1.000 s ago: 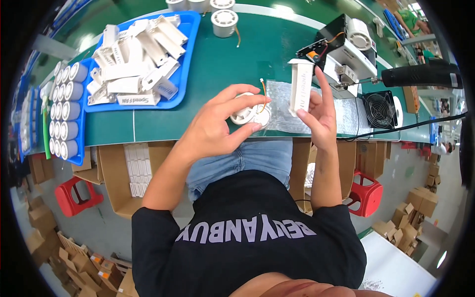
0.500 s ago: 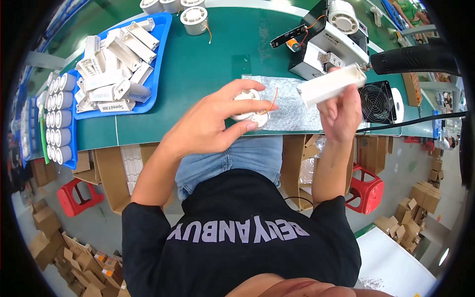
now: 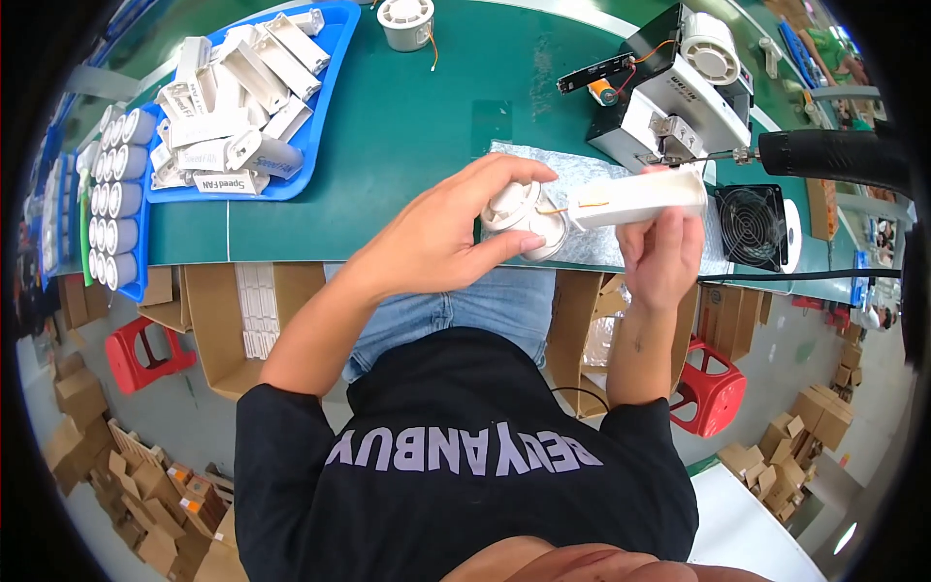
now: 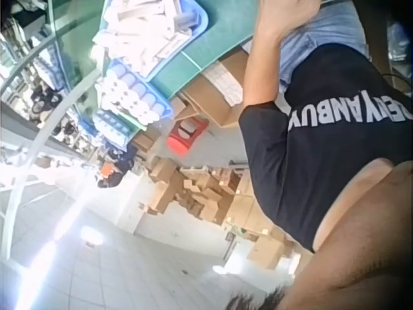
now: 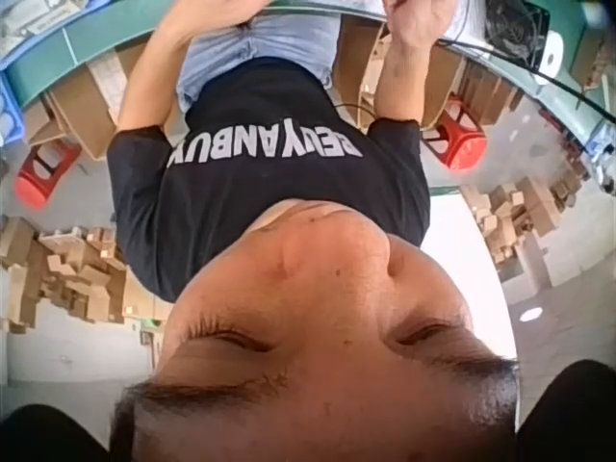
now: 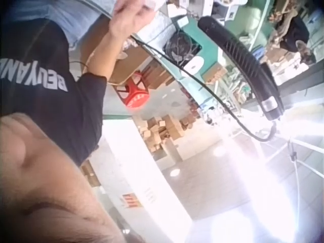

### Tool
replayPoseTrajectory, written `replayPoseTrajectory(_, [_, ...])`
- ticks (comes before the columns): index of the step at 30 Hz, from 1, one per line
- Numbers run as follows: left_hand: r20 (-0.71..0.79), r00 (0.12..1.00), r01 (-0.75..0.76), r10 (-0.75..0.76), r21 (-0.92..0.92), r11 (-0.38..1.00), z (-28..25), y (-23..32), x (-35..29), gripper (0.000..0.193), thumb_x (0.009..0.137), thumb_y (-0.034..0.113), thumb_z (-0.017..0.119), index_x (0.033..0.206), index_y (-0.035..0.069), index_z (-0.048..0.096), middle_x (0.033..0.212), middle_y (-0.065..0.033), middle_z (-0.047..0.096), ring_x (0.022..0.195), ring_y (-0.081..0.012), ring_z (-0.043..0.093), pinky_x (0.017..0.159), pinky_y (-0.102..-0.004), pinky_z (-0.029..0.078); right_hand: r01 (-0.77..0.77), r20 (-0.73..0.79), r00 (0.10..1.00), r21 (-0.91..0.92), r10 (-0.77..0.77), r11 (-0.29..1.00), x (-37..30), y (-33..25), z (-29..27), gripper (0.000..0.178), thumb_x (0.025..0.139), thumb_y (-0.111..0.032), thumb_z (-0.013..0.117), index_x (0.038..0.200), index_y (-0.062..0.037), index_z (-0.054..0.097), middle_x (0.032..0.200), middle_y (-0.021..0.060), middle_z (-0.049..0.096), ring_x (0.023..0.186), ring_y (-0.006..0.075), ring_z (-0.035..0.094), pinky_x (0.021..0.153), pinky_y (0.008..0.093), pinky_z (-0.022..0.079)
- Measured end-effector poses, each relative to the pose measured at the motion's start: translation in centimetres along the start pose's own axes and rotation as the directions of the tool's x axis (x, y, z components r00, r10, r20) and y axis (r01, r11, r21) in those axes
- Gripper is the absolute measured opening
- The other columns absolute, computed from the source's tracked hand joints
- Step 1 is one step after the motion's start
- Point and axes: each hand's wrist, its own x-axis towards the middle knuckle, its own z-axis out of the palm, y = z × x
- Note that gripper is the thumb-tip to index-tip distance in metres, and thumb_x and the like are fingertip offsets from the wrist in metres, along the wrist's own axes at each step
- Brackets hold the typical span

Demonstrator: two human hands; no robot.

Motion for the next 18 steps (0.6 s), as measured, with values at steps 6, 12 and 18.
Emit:
replayPoseTrajectory(6, [-0.075, 0.997, -0.003, -0.003, -0.080, 0.997, 1.5, -1.7, 0.5, 0.052, 0.086, 0.004, 0.071, 0.133, 0.003, 0.049, 0.129, -0.0095, 0.051, 0.113, -0.0176, 0.056, 0.092, -0.0311, 0.052, 0.192, 0.030, 0.981, -0.290, -0.192, 0.938, -1.6, -0.9, 1.5, 0.030, 0.091, -0.003, 0.064, 0.117, 0.0073, 0.052, 0.118, 0.0195, 0.061, 0.060, 0.0070, 0.054, 0.049, 0.0189, 0.043])
replayPoseTrajectory(12, [-0.093, 0.996, 0.002, -0.007, -0.059, 0.998, 1.8, -1.6, 0.8, 0.053, 0.085, 0.005, 0.071, 0.134, 0.004, 0.050, 0.130, -0.0099, 0.051, 0.112, -0.0186, 0.056, 0.090, -0.0306, 0.053, 0.216, 0.038, 0.974, -0.441, -0.223, 0.871, -1.3, -0.7, 1.5, 0.032, 0.089, -0.003, 0.067, 0.117, 0.0065, 0.054, 0.108, 0.0140, 0.067, 0.064, 0.0061, 0.058, 0.055, 0.0189, 0.045])
replayPoseTrajectory(18, [-0.117, 0.992, -0.041, 0.042, 0.013, 0.999, 2.0, -1.8, 0.9, 0.055, 0.084, 0.007, 0.073, 0.134, 0.005, 0.050, 0.128, -0.0107, 0.053, 0.112, -0.0194, 0.057, 0.087, -0.0302, 0.054, 0.139, 0.068, 0.990, -0.624, -0.123, 0.769, -0.5, -1.6, 1.6, 0.032, 0.088, -0.005, 0.069, 0.116, 0.0051, 0.057, 0.093, 0.0088, 0.070, 0.068, 0.0051, 0.060, 0.057, 0.0191, 0.046])
